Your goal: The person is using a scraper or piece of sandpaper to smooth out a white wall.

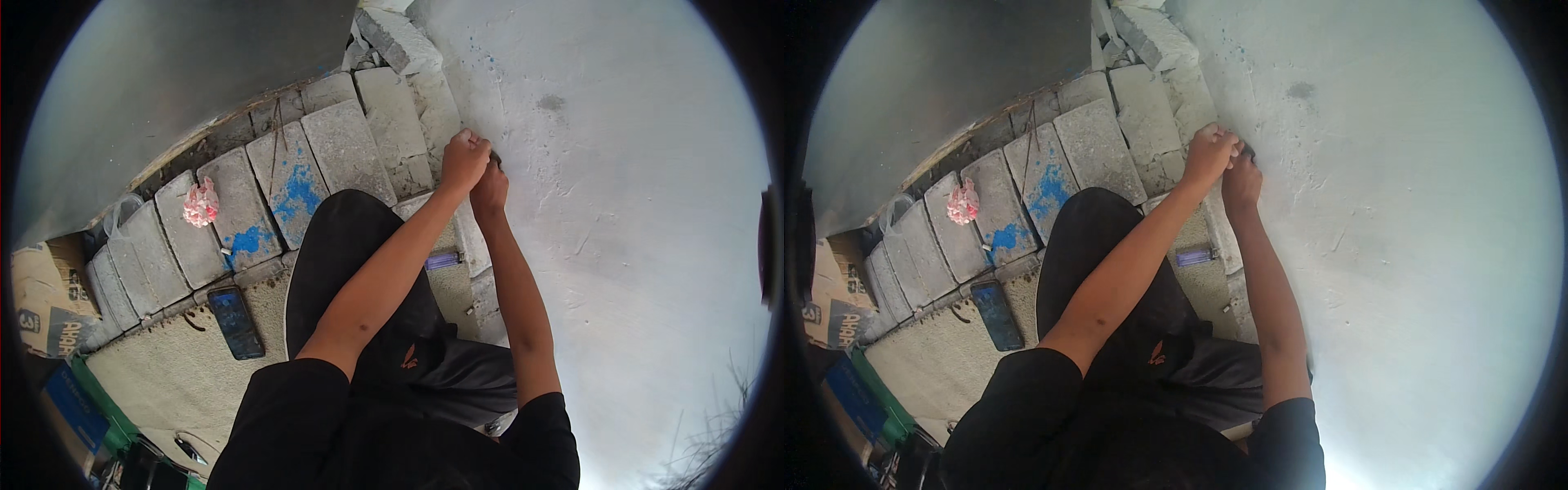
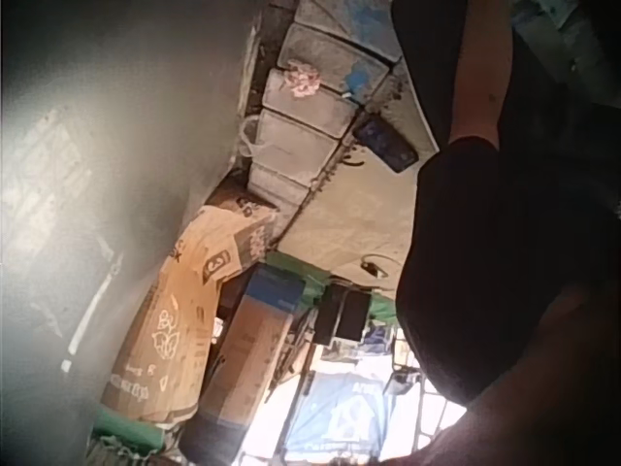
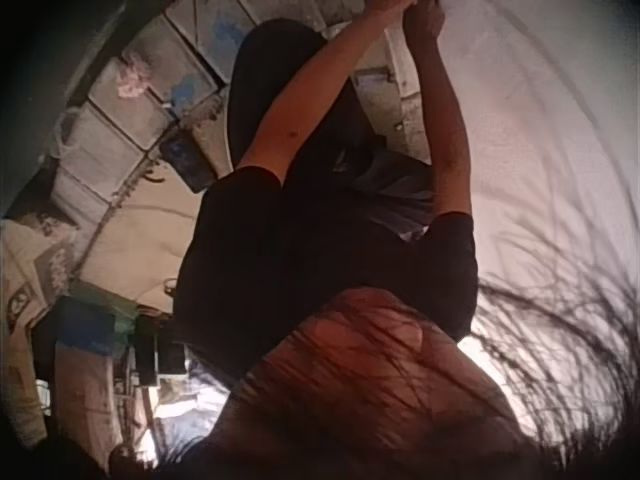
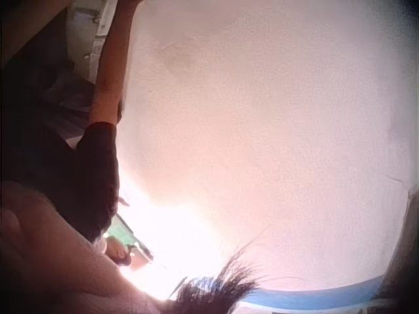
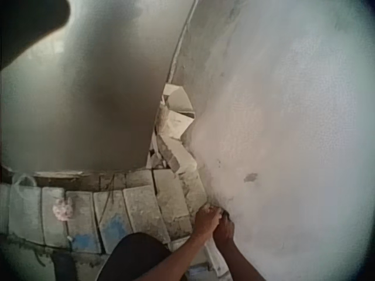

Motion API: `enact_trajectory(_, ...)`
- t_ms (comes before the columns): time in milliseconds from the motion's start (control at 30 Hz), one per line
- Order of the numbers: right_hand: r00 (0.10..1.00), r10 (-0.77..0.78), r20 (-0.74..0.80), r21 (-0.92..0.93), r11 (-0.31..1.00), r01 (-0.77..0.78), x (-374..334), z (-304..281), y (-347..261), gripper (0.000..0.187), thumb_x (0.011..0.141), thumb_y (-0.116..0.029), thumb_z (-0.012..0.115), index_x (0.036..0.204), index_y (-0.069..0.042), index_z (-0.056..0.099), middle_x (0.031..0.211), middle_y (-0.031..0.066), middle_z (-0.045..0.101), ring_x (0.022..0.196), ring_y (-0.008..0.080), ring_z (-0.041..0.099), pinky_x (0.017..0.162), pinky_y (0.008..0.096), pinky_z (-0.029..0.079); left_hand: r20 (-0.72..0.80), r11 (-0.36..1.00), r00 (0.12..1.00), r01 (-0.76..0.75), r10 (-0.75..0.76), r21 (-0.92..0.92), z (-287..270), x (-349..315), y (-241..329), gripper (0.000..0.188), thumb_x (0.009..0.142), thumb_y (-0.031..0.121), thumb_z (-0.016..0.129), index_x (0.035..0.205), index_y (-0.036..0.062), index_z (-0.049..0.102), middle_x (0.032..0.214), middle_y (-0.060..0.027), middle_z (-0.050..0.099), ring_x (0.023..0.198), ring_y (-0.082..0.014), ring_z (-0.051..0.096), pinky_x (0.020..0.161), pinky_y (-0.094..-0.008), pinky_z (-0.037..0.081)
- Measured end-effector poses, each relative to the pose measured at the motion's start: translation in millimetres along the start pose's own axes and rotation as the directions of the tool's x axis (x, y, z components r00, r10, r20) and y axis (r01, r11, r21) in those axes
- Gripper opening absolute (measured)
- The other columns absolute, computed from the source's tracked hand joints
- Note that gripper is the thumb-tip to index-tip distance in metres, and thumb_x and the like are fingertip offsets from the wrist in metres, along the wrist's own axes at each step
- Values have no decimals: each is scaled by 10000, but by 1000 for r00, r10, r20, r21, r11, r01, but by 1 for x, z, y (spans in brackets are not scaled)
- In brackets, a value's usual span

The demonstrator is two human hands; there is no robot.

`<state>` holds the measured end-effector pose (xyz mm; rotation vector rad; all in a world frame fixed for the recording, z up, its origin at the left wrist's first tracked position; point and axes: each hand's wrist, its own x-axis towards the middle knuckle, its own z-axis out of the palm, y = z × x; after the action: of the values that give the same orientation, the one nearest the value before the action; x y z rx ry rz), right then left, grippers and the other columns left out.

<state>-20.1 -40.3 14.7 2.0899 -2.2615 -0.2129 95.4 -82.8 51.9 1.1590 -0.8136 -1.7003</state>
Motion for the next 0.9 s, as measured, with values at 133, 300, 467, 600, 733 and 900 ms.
enact_trajectory(133, 999, 36, 6, -137, 990, -35, -23, -18, -11, 296, 874, -56, 613, 1134, -13, 478, 910, 159, 665, 786, 319, 716, 637, 365, 603, -4, 999, 1000, 16, -16, -42, -7, 0, 2, 225, 836, 166, 587, 925, -40, 608, 723, -98, 643, 538, -154, 588, 504, -277, 454)
enact_trajectory(300, 994, 105, 38, -160, 982, -97, -74, -38, 7, 307, 893, -6, 545, 1189, 19, 469, 925, 212, 682, 768, 363, 708, 641, 430, 597, 21, 998, 998, 64, -64, -10, -12, -5, 6, 207, 841, 168, 590, 932, -17, 614, 754, -95, 644, 550, -145, 572, 508, -273, 452)
enact_trajectory(467, 995, 99, -26, -135, 986, -101, -105, -49, 19, 345, 879, 5, 550, 1209, 33, 454, 935, 223, 676, 760, 371, 705, 632, 434, 594, 21, 995, 995, 102, -102, 7, -12, -16, 11, 204, 830, 170, 605, 927, -10, 616, 760, -96, 649, 551, -139, 571, 512, -268, 465)
enact_trajectory(600, 993, 87, -73, -146, 984, -97, -101, -40, 18, 384, 845, 33, 598, 1199, 34, 447, 922, 210, 661, 728, 352, 706, 605, 397, 594, 42, 994, 994, 105, -105, 11, -9, -17, 10, 201, 827, 171, 609, 918, -8, 614, 768, -102, 650, 558, -143, 580, 511, -266, 475)
enact_trajectory(733, 996, 81, -30, -149, 985, -85, -89, -28, 17, 434, 850, 34, 583, 1252, 60, 423, 922, 223, 655, 726, 354, 704, 606, 401, 593, 56, 994, 993, 110, -109, -28, -6, -14, 8, 201, 831, 174, 608, 914, -9, 616, 766, -103, 650, 584, -151, 599, 514, -269, 489)
enact_trajectory(900, 994, 36, -99, -56, 998, -42, -54, -14, 6, 335, 874, -21, 554, 1199, 33, 491, 922, 241, 668, 754, 388, 693, 632, 451, 584, 43, 999, 998, 45, -44, -29, -3, -4, 0, 211, 831, 167, 600, 913, -27, 616, 766, -110, 649, 626, -166, 621, 529, -275, 508)
